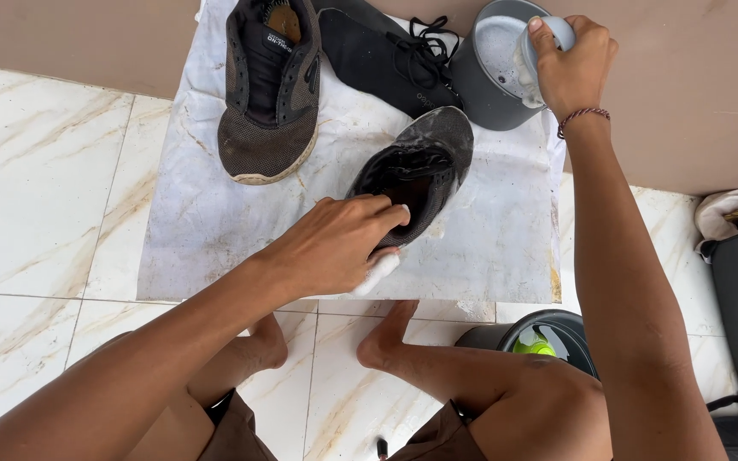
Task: Cleaning a pair of black sneakers using a brush and soapy water.
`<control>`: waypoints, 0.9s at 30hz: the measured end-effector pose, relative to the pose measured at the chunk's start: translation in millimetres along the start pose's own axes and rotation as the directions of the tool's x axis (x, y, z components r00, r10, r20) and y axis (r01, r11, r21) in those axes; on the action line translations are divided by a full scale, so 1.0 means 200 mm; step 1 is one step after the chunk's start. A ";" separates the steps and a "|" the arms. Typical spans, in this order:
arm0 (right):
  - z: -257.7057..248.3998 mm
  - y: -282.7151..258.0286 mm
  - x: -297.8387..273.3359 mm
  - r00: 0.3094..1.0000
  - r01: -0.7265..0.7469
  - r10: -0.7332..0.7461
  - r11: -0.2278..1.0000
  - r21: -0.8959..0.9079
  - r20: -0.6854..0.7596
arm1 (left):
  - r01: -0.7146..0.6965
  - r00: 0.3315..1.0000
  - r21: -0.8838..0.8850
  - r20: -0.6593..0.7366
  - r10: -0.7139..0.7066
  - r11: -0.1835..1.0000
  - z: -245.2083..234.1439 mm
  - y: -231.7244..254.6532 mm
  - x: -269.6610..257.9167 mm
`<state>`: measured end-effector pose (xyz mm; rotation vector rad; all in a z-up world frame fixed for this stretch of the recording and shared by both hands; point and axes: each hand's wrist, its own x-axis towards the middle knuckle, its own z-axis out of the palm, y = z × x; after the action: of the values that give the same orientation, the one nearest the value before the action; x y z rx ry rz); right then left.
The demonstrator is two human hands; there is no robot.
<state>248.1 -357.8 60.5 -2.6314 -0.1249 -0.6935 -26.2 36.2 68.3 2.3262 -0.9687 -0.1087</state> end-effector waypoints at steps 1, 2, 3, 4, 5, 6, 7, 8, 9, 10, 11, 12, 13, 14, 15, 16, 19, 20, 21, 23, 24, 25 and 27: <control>0.02 0.00 0.02 1.000 -0.001 0.001 1.000 0.000 -0.003 | -0.003 1.000 0.002 0.001 0.003 1.000 -0.01 0.00 0.00; 0.04 -0.01 0.04 0.997 -0.066 0.066 0.998 -0.007 0.049 | 0.010 1.000 -0.011 0.026 -0.010 1.000 -0.01 0.00 0.00; 0.06 -0.02 0.06 0.987 -0.126 0.127 0.992 -0.014 0.099 | 0.024 0.999 -0.022 0.050 -0.023 0.999 -0.03 -0.01 0.00; 0.09 0.00 0.08 0.987 -0.126 0.126 0.992 -0.013 0.096 | 0.023 0.999 -0.020 0.048 -0.022 1.000 -0.03 -0.01 0.00; 0.11 0.01 0.09 0.970 -0.174 0.180 0.984 -0.045 0.164 | 0.016 0.996 -0.030 0.083 -0.013 0.999 -0.04 -0.02 0.00; 0.14 0.02 0.10 0.945 -0.220 0.233 0.972 -0.080 0.229 | 0.009 0.993 -0.040 0.119 -0.004 0.999 -0.05 -0.03 0.00; 0.15 0.02 0.11 0.946 -0.220 0.232 0.973 -0.077 0.226 | 0.008 0.993 -0.037 0.118 -0.004 0.999 -0.07 -0.03 0.00; 0.16 0.01 0.11 0.916 -0.229 0.249 0.968 -0.099 0.314 | 0.033 0.988 -0.092 0.157 -0.018 0.995 -0.10 -0.04 -0.01; 0.17 0.01 0.11 0.877 -0.237 0.267 0.964 -0.124 0.398 | 0.058 0.980 -0.148 0.196 -0.028 0.987 -0.11 -0.03 -0.01; 0.17 0.01 0.12 0.878 -0.236 0.267 0.964 -0.124 0.397 | 0.057 0.980 -0.147 0.195 -0.027 0.988 -0.11 -0.04 -0.02; 0.18 0.01 0.12 0.878 -0.247 0.273 0.962 -0.116 0.392 | 0.061 0.978 -0.163 0.208 -0.026 0.985 -0.11 -0.06 -0.02; 0.18 0.01 0.12 0.879 -0.258 0.280 0.960 -0.109 0.387 | 0.066 0.975 -0.179 0.220 -0.025 0.982 -0.11 -0.07 -0.02; 0.19 0.03 0.13 0.880 -0.260 0.281 0.960 -0.107 0.383 | 0.062 0.975 -0.176 0.221 -0.022 0.982 -0.11 -0.07 -0.02; 0.20 0.05 0.13 0.898 -0.285 0.284 0.957 -0.047 0.336 | 0.058 0.970 -0.168 0.242 -0.016 0.984 -0.11 -0.07 -0.02; 0.21 0.07 0.14 0.913 -0.306 0.289 0.952 0.016 0.287 | 0.052 0.965 -0.160 0.263 -0.008 0.986 -0.11 -0.07 -0.01; 0.19 0.04 0.14 0.914 -0.307 0.290 0.951 0.017 0.282 | 0.048 0.965 -0.156 0.264 -0.005 0.987 -0.11 -0.08 -0.01; 0.16 0.01 0.13 0.919 -0.361 0.336 0.928 0.097 0.205 | -0.016 0.965 -0.129 0.258 0.049 0.992 -0.08 -0.12 -0.01; 0.17 0.03 0.13 0.902 -0.365 0.341 0.930 0.049 0.264 | -0.057 0.965 -0.040 0.255 0.065 0.998 -0.07 -0.14 -0.01; 0.17 0.05 0.13 0.882 -0.364 0.345 0.931 0.002 0.321 | -0.098 0.964 0.050 0.252 0.082 0.994 -0.05 -0.16 -0.01; 0.14 0.02 0.10 0.871 -0.417 0.384 0.908 0.048 0.306 | -0.164 0.965 0.079 0.221 0.143 0.983 -0.07 -0.15 -0.01; 0.12 0.00 0.10 0.858 -0.463 0.419 0.881 0.096 0.297 | -0.223 0.961 0.109 0.190 0.200 0.969 -0.08 -0.15 -0.01; 0.07 -0.04 0.08 0.857 -0.462 0.418 0.882 0.094 0.301 | -0.219 0.962 0.107 0.189 0.197 0.970 -0.08 -0.14 0.00; -0.03 -0.11 0.05 0.916 -0.392 0.341 0.870 0.298 0.210 | -0.242 0.969 0.008 0.060 0.241 0.970 -0.09 -0.14 0.01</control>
<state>249.8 -339.3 77.5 -2.2811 0.1987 -0.3072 -1.6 59.3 67.9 2.2091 -1.2785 -0.0712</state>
